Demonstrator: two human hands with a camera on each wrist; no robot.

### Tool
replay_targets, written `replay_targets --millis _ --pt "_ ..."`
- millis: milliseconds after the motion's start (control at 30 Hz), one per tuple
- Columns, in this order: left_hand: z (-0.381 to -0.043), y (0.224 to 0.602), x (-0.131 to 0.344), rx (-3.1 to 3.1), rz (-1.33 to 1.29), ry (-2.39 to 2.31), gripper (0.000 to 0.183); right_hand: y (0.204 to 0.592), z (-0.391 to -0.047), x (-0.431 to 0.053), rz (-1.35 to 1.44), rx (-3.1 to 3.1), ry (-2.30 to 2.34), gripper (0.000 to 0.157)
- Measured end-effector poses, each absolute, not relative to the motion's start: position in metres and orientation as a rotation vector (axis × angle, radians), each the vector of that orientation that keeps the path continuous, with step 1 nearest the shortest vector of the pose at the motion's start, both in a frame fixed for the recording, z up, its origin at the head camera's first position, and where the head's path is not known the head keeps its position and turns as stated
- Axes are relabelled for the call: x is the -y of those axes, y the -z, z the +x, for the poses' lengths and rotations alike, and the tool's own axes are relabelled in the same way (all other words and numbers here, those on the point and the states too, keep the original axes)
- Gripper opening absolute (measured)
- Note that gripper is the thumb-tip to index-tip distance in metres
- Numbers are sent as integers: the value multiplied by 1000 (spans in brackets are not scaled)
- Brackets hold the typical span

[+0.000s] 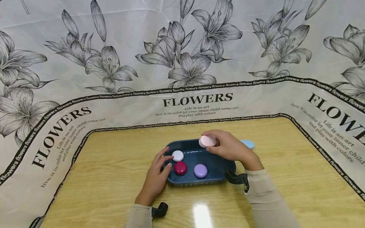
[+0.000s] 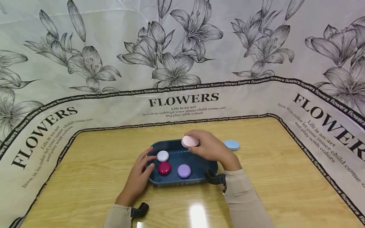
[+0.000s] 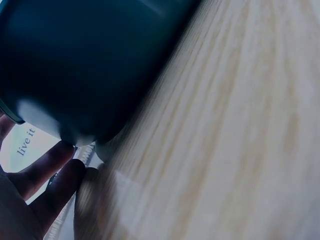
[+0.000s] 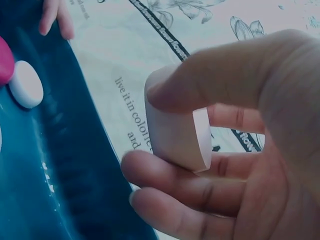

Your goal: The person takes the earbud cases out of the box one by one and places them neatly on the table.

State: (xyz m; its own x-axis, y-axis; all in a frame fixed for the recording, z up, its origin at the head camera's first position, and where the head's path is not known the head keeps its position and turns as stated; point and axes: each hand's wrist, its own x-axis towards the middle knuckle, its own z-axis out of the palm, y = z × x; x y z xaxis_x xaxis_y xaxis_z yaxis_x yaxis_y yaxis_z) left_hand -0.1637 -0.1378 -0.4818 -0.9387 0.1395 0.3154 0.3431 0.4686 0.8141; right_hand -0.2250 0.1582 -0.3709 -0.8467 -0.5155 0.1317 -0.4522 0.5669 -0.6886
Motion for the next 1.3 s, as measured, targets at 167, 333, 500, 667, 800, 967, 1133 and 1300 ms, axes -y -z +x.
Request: replay_targets --millis 167,333,500,667,800,967,1133,1300 --pt "-164 482 139 2492 -428 1463 26 372 -229 -164 -782 -2639 1205 45" --pt "-162 482 140 2488 -442 1471 27 376 -231 -169 -794 -2635 1218 44" --pt "-161 483 143 2490 -435 1460 27 377 -232 -168 -807 -2643 1219 43" --pt "-163 484 142 2478 -466 1453 26 376 -231 -172 -765 -2686 1200 44" --pt "-164 482 140 2478 -469 1458 27 374 -230 -176 -767 -2717 1190 46" --pt "-165 482 137 2481 -454 1472 27 372 -227 -181 -758 -2741 1209 47" --pt "-164 482 136 2483 -445 1484 26 372 -221 -188 -718 -2781 1248 45" --pt "-164 481 137 2488 -445 1460 26 376 -217 -204 -640 -2802 1261 47"
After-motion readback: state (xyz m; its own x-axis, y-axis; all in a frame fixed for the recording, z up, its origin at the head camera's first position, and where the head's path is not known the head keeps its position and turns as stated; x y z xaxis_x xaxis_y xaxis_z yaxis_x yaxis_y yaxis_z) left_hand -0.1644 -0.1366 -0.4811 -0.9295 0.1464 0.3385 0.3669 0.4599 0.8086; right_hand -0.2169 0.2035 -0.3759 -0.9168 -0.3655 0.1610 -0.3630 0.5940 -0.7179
